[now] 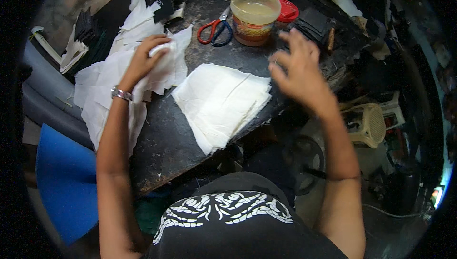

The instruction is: The person repeatedly applies a paste from a tub onto white fabric pieces and presses them together to form a stack. The person then handles black fabric pieces, arranging them on the table.

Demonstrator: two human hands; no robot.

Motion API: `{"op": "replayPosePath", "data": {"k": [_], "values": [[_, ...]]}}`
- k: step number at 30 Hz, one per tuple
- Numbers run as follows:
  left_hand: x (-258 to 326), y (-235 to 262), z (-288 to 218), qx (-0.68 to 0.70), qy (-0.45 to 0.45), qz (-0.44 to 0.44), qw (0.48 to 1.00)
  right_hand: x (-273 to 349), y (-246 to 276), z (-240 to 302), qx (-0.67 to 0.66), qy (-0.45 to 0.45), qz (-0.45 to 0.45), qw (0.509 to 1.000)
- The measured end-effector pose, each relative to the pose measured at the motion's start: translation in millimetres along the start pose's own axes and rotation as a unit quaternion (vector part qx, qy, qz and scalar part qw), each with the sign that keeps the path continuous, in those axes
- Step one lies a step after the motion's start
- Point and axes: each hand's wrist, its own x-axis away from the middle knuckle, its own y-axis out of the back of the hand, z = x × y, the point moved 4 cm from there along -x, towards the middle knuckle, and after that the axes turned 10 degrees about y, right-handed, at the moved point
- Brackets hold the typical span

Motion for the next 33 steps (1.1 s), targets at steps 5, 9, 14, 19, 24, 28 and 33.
{"op": "replayPosePath", "data": {"k": [5, 9, 14, 19, 24, 28, 33], "values": [[5, -96, -106, 0.134, 0.018, 0.101, 0.986, 50, -36, 65, -0.158, -0.042, -0.043, 0.986], [4, -136, -141, 0.069, -0.001, 0.085, 0.994, 68, -62, 73, -0.087, -0.084, -0.011, 0.993], [17, -147, -143, 0.071, 0.001, 0.032, 0.997, 82, -59, 94, 0.025, 0.008, -0.013, 1.000], [19, -142, -142, 0.111, -0.014, -0.005, 0.994, 82, -63, 70, 0.071, -0.026, -0.008, 0.997], [19, -138, -144, 0.114, -0.037, -0.019, 0.993, 69, -80, 43, 0.081, 0.058, -0.014, 0.995], [19, -140, -140, 0.128, -0.023, -0.020, 0.991, 69, -80, 61, 0.014, 0.091, 0.009, 0.996], [17, -142, -138, 0.140, -0.011, -0.016, 0.990, 77, -69, 99, -0.160, 0.052, 0.069, 0.983]]}}
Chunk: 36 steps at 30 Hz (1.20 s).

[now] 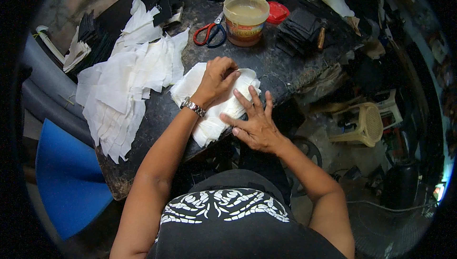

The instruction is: The person repeatedly applies a paste from a tub onto white fabric pieces and presses them together to form a stack. The person then handles black fabric pieces, arranging them on the table.

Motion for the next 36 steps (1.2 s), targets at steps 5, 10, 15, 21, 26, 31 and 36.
{"op": "replayPosePath", "data": {"k": [5, 10, 15, 21, 26, 31, 36], "values": [[3, 4, 0, 0.045, 0.011, 0.003, 0.999, 4, 30, -27, -0.277, -0.045, -0.306, 0.910], [4, 13, -4, 0.053, 0.031, 0.001, 0.998, 3, 17, -51, -0.192, -0.085, -0.217, 0.953], [24, 92, -14, 0.330, 0.087, -0.006, 0.940, 7, 3, -53, -0.063, -0.077, -0.244, 0.965], [101, 323, -16, 0.180, 0.029, -0.212, 0.960, 21, -5, -68, -0.180, -0.094, -0.281, 0.938], [113, 447, 2, 0.055, 0.115, -0.174, 0.976, 22, -4, -68, -0.169, -0.105, -0.306, 0.931], [82, 458, 85, -0.158, 0.216, -0.021, 0.963, 18, -2, -68, -0.165, -0.110, -0.339, 0.920], [50, 361, 136, -0.406, 0.168, -0.007, 0.898, 13, 8, -64, -0.161, -0.098, -0.322, 0.928]]}}
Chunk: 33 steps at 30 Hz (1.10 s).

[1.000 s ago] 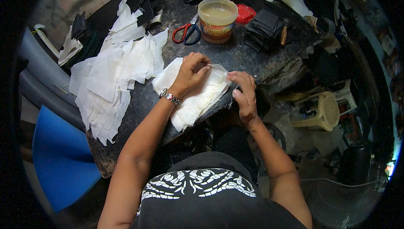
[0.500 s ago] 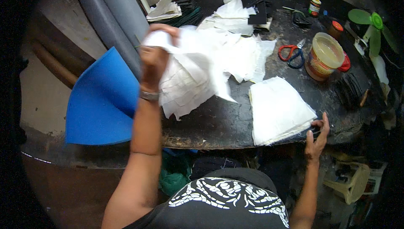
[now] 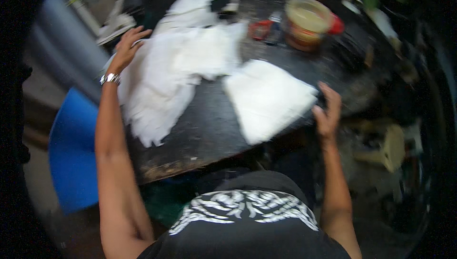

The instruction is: The person repeatedly applies a paste from a tub onto white fabric pieces and presses them together to form a stack. The person then handles black fabric pieces, arranging them on the table.

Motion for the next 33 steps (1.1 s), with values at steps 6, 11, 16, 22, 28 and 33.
{"op": "replayPosePath", "data": {"k": [6, 11, 16, 22, 28, 33], "values": [[24, -68, -199, 0.257, -0.203, -0.011, 0.945, 11, -10, 49, 0.209, 0.035, 0.129, 0.969], [35, -104, -329, 0.368, -0.256, 0.107, 0.887, 7, -27, 57, 0.281, 0.022, 0.187, 0.941], [46, -134, -366, 0.324, -0.228, 0.106, 0.912, 15, -33, 61, 0.403, 0.048, 0.231, 0.884], [55, -142, -364, 0.346, -0.207, 0.079, 0.912, 19, -14, 61, 0.343, 0.133, 0.217, 0.904], [55, -139, -362, 0.372, -0.219, 0.042, 0.901, -1, -16, 35, 0.373, 0.201, 0.198, 0.884], [57, -141, -363, 0.378, -0.220, 0.029, 0.899, 19, -37, 68, 0.265, 0.211, 0.260, 0.904]]}}
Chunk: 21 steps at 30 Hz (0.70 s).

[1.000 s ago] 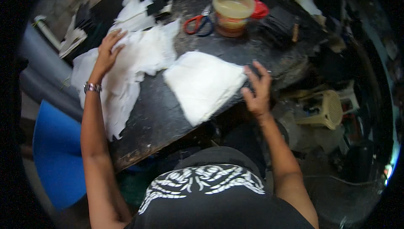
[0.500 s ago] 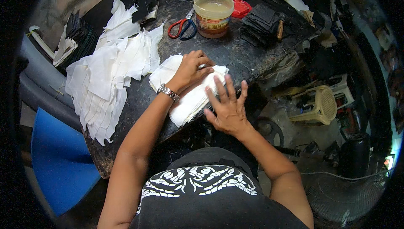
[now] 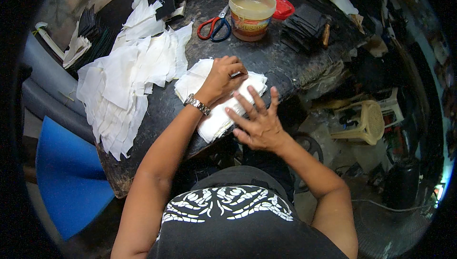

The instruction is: The person repeatedly applies a paste from a tub onto white fabric pieces and presses them together to form a stack. The person then handles black fabric pieces, arranging them on the table.

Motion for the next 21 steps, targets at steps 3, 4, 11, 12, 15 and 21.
{"op": "replayPosePath", "data": {"k": [3, 4, 11, 12, 15, 21], "values": [[-1, 1, -2, -0.007, 0.003, -0.016, 1.000, -8, 12, 12, -0.156, 0.007, 0.012, 0.988], [-1, 0, -3, -0.026, 0.010, -0.005, 1.000, -13, 18, 2, -0.202, 0.004, 0.041, 0.978], [0, 3, -6, -0.017, 0.025, 0.003, 1.000, -137, 43, -215, 0.092, -0.204, -0.116, 0.968], [1, 2, -5, -0.016, 0.038, 0.016, 0.999, -154, 36, -238, 0.112, -0.260, -0.042, 0.958], [0, 3, -3, -0.015, 0.024, 0.002, 1.000, -175, 27, -269, -0.005, -0.345, 0.064, 0.936], [0, 3, 0, -0.013, 0.043, 0.014, 0.999, -117, 72, -187, 0.089, -0.222, -0.098, 0.966]]}}
